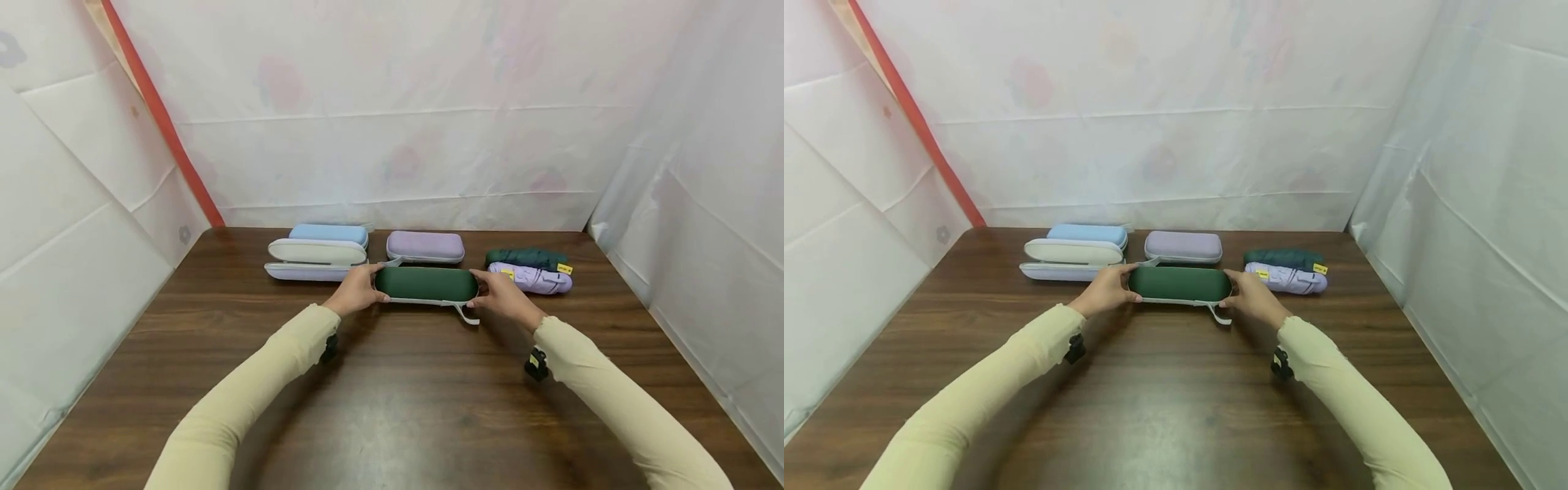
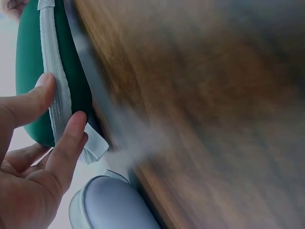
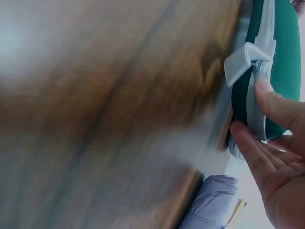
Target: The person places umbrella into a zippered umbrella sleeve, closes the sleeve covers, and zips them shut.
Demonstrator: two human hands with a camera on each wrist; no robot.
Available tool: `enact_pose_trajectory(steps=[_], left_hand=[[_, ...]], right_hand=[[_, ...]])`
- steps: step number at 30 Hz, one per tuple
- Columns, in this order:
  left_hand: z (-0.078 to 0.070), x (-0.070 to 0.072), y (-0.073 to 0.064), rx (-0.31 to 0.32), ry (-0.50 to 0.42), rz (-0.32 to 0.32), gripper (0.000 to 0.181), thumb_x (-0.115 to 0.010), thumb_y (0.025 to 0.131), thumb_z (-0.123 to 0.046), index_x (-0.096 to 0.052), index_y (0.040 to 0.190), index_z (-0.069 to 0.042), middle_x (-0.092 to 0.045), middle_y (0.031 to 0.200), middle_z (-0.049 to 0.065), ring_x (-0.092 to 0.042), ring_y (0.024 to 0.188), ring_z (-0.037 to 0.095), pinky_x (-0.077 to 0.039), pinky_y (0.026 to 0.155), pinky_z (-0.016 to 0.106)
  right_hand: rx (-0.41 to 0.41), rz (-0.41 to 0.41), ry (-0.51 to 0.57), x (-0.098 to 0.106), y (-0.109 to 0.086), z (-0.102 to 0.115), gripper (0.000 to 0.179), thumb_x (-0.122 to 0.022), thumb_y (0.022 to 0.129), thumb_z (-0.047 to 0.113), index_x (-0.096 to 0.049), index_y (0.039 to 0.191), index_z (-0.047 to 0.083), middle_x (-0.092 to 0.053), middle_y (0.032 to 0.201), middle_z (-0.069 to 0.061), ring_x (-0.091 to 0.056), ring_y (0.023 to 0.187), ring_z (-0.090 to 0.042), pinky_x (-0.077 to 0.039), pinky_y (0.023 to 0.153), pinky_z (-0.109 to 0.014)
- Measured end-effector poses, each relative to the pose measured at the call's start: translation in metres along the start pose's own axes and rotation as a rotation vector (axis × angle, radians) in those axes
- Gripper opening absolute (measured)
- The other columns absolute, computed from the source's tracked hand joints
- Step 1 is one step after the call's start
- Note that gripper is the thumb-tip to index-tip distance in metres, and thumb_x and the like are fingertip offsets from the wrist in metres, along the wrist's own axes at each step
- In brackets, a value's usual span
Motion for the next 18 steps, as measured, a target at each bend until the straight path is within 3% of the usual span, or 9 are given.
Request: enact_pose_trajectory(steps=[2, 6, 9, 12, 18], left_hand=[[0.002, -0.001, 0.005, 0.023, 0.007, 0.001, 0.073, -0.082, 0.075, -0.012, -0.046, 0.136, 0.008, -0.063, 0.088, 0.019, -0.056, 0.084, 0.024, -0.047, 0.082, 0.036], [0.007, -0.003, 0.014, 0.072, 0.002, 0.003, 0.072, -0.08, 0.078, -0.012, -0.044, 0.137, 0.009, -0.065, 0.093, 0.022, -0.059, 0.096, 0.028, -0.046, 0.09, 0.039], [0.012, -0.005, 0.019, 0.099, -0.01, 0.01, 0.072, -0.079, 0.079, -0.011, -0.043, 0.138, 0.009, -0.059, 0.119, 0.025, -0.056, 0.112, 0.031, -0.044, 0.094, 0.04], [0.014, -0.006, 0.023, 0.103, 0.002, 0.012, 0.07, -0.078, 0.08, -0.01, -0.043, 0.137, 0.009, -0.052, 0.132, 0.024, -0.051, 0.12, 0.032, -0.042, 0.097, 0.041], [0.016, -0.007, 0.025, 0.106, 0.023, 0.012, 0.069, -0.077, 0.081, -0.009, -0.042, 0.137, 0.01, -0.051, 0.133, 0.024, -0.05, 0.121, 0.032, -0.041, 0.098, 0.041]], right_hand=[[-0.014, -0.024, -0.01, 0.002, 0.006, -0.002, 0.068, -0.075, 0.081, 0.003, -0.039, 0.134, -0.018, -0.063, 0.108, -0.028, -0.065, 0.094, -0.034, -0.053, 0.076, -0.04], [-0.052, -0.055, -0.019, 0.005, 0.016, -0.004, 0.065, -0.072, 0.082, 0.0, -0.039, 0.135, -0.017, -0.061, 0.111, -0.03, -0.064, 0.096, -0.037, -0.053, 0.076, -0.041], [-0.066, -0.076, -0.026, 0.005, 0.021, -0.005, 0.063, -0.071, 0.083, -0.002, -0.04, 0.135, -0.016, -0.06, 0.114, -0.031, -0.063, 0.098, -0.038, -0.052, 0.077, -0.042], [-0.077, -0.092, -0.032, 0.005, 0.024, -0.005, 0.061, -0.071, 0.083, -0.002, -0.041, 0.135, -0.015, -0.058, 0.117, -0.031, -0.063, 0.099, -0.038, -0.052, 0.078, -0.043], [-0.076, -0.098, -0.058, 0.001, 0.027, -0.008, 0.059, -0.07, 0.083, -0.001, -0.043, 0.133, -0.016, -0.057, 0.118, -0.032, -0.063, 0.099, -0.039, -0.051, 0.081, -0.044]])
Point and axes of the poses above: each hand's wrist, its own y-axis towards the middle knuckle, its own x-axis out of the back of the hand, z = x × y, the point moved 9 cm from there along y, towards the middle knuckle
